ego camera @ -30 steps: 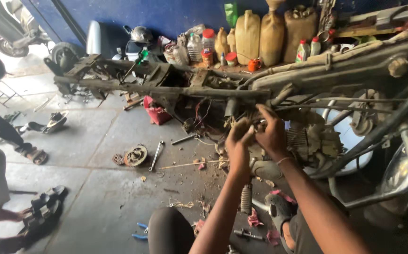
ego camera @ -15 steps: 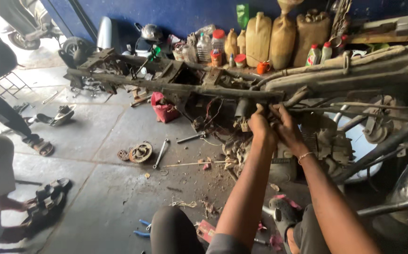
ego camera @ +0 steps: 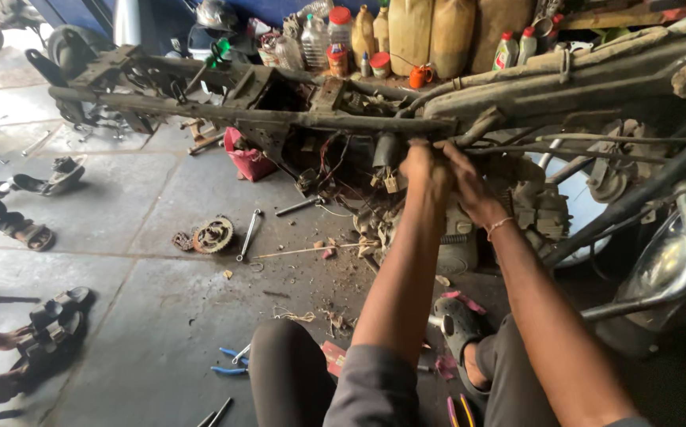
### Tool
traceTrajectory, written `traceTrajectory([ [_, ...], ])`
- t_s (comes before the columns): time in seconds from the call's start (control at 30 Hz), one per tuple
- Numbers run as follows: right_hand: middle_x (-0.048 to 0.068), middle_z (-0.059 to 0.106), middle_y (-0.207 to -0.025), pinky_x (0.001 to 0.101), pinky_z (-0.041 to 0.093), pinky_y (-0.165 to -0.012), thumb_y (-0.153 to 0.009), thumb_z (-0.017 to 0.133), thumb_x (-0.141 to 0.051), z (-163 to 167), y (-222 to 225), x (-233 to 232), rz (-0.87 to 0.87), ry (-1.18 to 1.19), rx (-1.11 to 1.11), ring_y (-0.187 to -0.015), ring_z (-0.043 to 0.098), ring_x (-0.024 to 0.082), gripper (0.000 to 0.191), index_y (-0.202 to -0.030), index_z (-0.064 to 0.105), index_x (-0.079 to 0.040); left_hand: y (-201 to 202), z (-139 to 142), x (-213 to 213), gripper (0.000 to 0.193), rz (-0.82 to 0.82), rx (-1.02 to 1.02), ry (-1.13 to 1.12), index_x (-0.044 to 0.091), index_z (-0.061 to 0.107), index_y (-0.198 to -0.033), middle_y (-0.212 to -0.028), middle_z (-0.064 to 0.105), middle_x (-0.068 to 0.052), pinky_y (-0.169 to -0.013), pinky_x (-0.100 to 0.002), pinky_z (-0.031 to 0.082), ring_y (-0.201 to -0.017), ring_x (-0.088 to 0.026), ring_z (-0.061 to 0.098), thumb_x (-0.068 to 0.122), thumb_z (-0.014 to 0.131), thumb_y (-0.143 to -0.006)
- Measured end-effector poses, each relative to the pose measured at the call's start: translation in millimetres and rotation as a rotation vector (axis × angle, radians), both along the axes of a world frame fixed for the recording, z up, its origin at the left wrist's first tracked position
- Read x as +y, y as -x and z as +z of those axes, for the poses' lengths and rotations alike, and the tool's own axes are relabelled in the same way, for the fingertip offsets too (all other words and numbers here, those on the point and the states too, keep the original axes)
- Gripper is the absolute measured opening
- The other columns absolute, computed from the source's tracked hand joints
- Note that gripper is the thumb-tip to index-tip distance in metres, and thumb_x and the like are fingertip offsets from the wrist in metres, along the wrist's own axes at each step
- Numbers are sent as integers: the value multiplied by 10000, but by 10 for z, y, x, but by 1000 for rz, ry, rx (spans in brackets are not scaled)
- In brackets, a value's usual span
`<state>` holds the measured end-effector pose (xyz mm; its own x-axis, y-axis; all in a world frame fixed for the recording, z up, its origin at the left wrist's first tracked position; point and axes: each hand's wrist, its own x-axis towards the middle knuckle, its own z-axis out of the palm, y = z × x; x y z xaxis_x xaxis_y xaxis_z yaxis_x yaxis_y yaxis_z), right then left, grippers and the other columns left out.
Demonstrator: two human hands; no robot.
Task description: The person sits on the workshop floor beside a motorcycle frame and works on its engine and wiring area. They use pliers to grip and pull at components, manipulate wires and small parts by hand, and use a screwdriver on the engine assembly.
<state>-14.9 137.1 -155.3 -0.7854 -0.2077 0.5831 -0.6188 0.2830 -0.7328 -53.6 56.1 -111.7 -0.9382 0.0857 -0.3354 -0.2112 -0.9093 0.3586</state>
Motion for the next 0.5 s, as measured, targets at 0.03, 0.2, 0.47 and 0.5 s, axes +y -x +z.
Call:
traceTrajectory([
  [0.03, 82, 545, -1425, 352, 371, -1149, -978, 581, -250, -12, -13, 1, -87, -98, 14, -1359, 477, 179, 499, -1408, 520, -3, 20, 5, 24, 428, 15, -12, 13, -38, 668, -1085, -987, 670, -101, -718, -349, 530, -800, -187, 626, 353, 752, -929],
  [0.2, 68, 575, -1331, 330, 377, -1106, -1026, 514, -376, -53, -15, -149, 45, 711, -522, -1274, 505, 180, 470, -1365, 544, -53, -18, -82, 90, 514, 128, -14, 89, -48, 671, -1121, -1038, 695, -118, -754, -357, 550, -838, -199, 654, 391, 779, -877],
  [0.47, 74, 623, -1320, 344, 386, -1088, -1015, 508, -349, -83, -8, -427, -150, 577, -321, -1253, 543, 192, 455, -1346, 573, -44, -13, -146, -162, 667, -8, 33, 401, -84, 678, -1176, -1110, 727, -159, -824, -375, 564, -904, -223, 686, 483, 802, -847],
  [0.5, 59, 608, -1349, 340, 377, -1096, -1004, 510, -354, -100, -5, -436, -128, 640, -344, -1271, 534, 185, 473, -1366, 571, -57, -7, -124, -161, 681, 8, 70, 470, -96, 680, -1178, -1120, 731, -169, -845, -386, 565, -921, -232, 689, 492, 802, -857],
])
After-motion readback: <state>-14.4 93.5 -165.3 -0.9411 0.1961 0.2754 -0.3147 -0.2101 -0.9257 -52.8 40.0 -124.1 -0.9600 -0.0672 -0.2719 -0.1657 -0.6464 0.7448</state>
